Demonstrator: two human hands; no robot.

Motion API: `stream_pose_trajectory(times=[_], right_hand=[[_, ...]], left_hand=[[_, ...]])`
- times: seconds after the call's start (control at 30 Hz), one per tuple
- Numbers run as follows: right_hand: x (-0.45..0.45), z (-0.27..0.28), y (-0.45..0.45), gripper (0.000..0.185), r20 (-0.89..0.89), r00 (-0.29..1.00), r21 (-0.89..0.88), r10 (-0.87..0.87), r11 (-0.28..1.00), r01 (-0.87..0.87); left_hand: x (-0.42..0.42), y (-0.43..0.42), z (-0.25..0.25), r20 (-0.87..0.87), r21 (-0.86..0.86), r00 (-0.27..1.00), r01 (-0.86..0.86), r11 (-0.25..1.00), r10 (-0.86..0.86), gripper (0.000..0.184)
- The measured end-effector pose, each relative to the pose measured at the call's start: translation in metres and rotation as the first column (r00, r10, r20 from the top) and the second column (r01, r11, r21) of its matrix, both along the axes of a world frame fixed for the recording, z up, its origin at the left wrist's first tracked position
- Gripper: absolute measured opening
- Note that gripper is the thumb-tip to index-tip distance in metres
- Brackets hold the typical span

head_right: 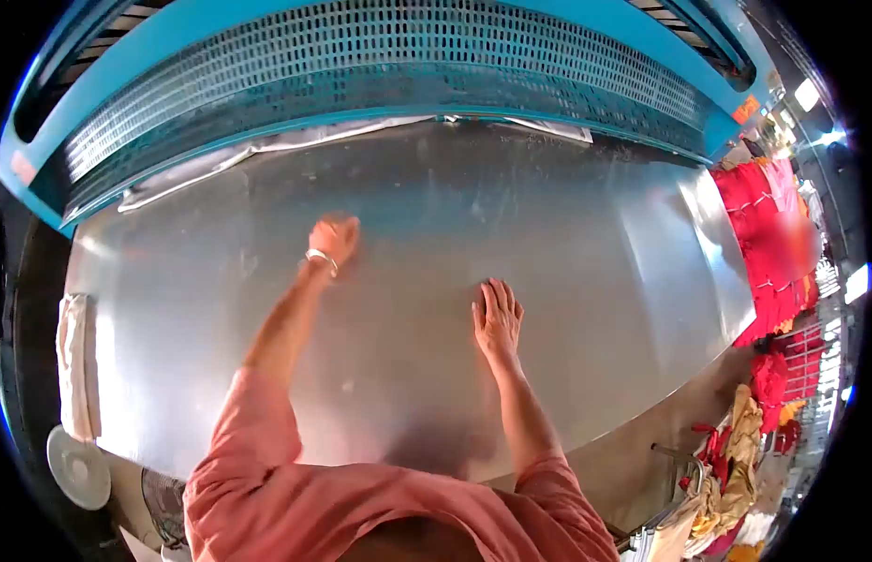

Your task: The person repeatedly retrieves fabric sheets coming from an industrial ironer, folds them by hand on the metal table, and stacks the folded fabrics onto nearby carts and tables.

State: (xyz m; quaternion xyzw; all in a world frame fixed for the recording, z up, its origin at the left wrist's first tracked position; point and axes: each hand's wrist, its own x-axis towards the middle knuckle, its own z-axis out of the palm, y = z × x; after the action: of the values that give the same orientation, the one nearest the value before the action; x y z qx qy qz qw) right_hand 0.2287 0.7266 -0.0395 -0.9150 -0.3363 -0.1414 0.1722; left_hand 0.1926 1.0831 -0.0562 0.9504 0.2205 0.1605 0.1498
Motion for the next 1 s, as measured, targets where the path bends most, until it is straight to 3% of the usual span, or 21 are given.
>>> stream_pose_trajectory(times=[0.03, 0.1, 0.17, 0.23, 0.33, 0.37, 0.43, 0.57, 0.63, 0.7, 0.8, 0.83, 0.87, 0.9, 0.93, 1.0], right_hand=[[0.004, -0.001, 0.003, 0.037, -0.007, 1.0, -0.03, -0.022, 0.999, 0.021], [0.005, 0.002, 0.006, 0.037, -0.055, 0.997, -0.064, -0.057, 0.997, 0.053], [0.009, 0.001, 0.009, 0.037, -0.08, 0.995, -0.068, -0.062, 0.996, 0.056], [0.01, 0.009, 0.013, 0.038, -0.146, 0.985, -0.09, -0.088, 0.993, 0.075], [0.014, 0.01, 0.014, 0.041, -0.184, 0.979, -0.1, -0.091, 0.992, 0.074], [0.014, 0.01, 0.014, 0.041, -0.185, 0.979, -0.097, -0.085, 0.993, 0.067], [0.014, 0.01, 0.013, 0.04, -0.172, 0.981, -0.111, -0.092, 0.991, 0.074], [0.009, 0.007, 0.013, 0.039, -0.137, 0.985, -0.11, -0.1, 0.99, 0.085], [0.006, 0.004, 0.009, 0.038, -0.127, 0.988, -0.062, -0.087, 0.995, 0.079], [0.005, 0.002, 0.005, 0.04, -0.099, 0.993, -0.011, -0.058, 0.998, 0.057], [0.002, 0.0, -0.001, 0.042, -0.172, 0.98, 0.061, -0.099, 0.992, 0.111], [0.001, 0.001, 0.0, 0.042, -0.445, 0.893, 0.399, -0.069, 0.878, 0.266], [0.001, 0.003, 0.004, 0.043, -0.656, 0.751, 0.615, 0.077, 0.631, 0.473], [-0.001, 0.004, 0.008, 0.043, -0.756, 0.58, 0.654, 0.304, 0.313, 0.689], [-0.005, 0.003, 0.01, 0.041, -0.738, 0.486, 0.589, 0.467, 0.096, 0.802], [-0.006, 0.002, -0.001, 0.039, -0.661, 0.383, 0.535, 0.645, 0.047, 0.844]], left_hand=[[0.031, 0.026, 0.002, -0.045, 0.003, 0.994, -0.098, 0.995, 0.098, 0.024], [0.077, 0.082, -0.001, 0.081, 0.107, 0.994, -0.081, 0.991, 0.072, 0.026], [0.124, 0.128, -0.008, 0.048, 0.284, 0.99, -0.141, 0.948, 0.132, 0.027], [0.161, 0.158, -0.02, 0.182, 0.409, 0.975, -0.194, 0.892, 0.128, 0.028], [0.186, 0.162, -0.016, 0.118, 0.225, 0.965, -0.256, 0.94, 0.234, 0.021], [0.185, 0.159, -0.015, 0.227, 0.236, 0.956, -0.241, 0.941, 0.188, 0.015], [0.181, 0.158, -0.019, 0.227, 0.313, 0.974, -0.092, 0.945, 0.02, 0.011], [0.105, 0.076, -0.032, 0.353, 0.078, 0.931, 0.073, 0.994, -0.096, 0.008], [0.037, 0.013, -0.029, 0.447, 0.206, 0.843, 0.229, 0.951, -0.299, 0.014], [-0.041, -0.05, -0.017, 0.509, 0.132, 0.766, 0.381, 0.915, -0.393, 0.016], [-0.155, -0.12, 0.008, 0.473, 0.043, 0.82, 0.345, 0.937, -0.324, 0.014], [-0.197, -0.124, 0.01, 0.337, -0.018, 0.898, 0.305, 0.952, -0.282, 0.016], [-0.233, -0.122, 0.017, 0.348, -0.049, 0.918, 0.221, 0.974, -0.191, 0.017], [-0.272, -0.112, 0.007, 0.299, -0.002, 0.951, 0.086, 0.996, -0.082, 0.014], [-0.303, -0.108, 0.021, 0.183, -0.093, 0.974, -0.121, 0.988, 0.137, 0.01], [-0.374, -0.067, 0.003, 0.055, 0.048, 0.967, -0.251, 0.967, 0.248, 0.01]])
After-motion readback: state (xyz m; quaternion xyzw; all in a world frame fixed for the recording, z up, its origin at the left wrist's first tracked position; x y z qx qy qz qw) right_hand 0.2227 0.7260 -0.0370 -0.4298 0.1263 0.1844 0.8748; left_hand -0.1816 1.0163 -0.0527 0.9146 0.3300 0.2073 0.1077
